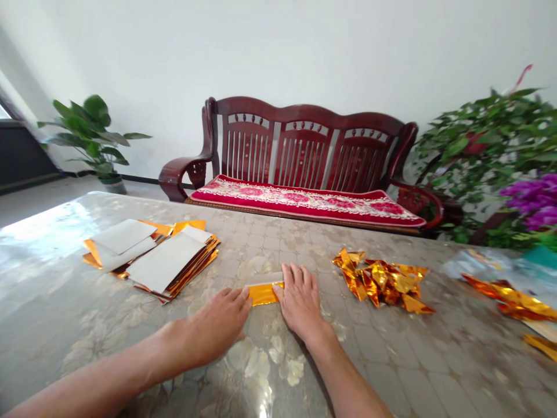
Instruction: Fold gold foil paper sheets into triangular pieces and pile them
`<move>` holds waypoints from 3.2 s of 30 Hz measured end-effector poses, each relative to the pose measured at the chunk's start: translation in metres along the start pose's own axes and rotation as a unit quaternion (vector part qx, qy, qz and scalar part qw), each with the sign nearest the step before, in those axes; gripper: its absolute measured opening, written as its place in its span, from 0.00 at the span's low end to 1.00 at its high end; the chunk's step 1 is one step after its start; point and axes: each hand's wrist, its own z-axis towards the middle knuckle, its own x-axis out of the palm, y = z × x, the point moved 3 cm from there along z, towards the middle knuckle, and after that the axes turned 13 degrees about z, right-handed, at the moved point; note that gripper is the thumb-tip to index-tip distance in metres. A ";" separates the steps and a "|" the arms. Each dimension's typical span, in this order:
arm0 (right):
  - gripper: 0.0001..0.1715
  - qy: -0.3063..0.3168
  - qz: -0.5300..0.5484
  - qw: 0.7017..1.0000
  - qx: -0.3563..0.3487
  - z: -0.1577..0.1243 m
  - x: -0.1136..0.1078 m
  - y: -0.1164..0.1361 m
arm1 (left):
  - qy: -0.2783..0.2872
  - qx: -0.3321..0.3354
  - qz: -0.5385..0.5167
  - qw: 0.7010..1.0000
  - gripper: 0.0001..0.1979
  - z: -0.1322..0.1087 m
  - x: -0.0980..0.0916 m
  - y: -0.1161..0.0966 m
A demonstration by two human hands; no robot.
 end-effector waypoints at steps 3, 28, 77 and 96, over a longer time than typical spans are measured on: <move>0.30 -0.005 -0.004 1.000 0.008 0.004 0.000 -0.005 | -0.006 0.026 0.005 1.000 0.28 -0.006 -0.004 0.001; 0.05 -0.027 0.033 0.963 -0.267 0.006 -0.022 0.033 | -0.150 -0.035 -0.156 0.976 0.10 0.036 0.028 0.043; 0.10 -0.045 0.161 0.982 -0.087 0.020 -0.001 0.022 | -0.166 -0.143 -0.320 0.922 0.12 0.050 0.046 0.061; 0.08 -0.006 0.179 0.980 -0.082 0.028 -0.002 0.020 | -0.173 -0.170 -0.296 0.924 0.08 0.049 0.045 0.057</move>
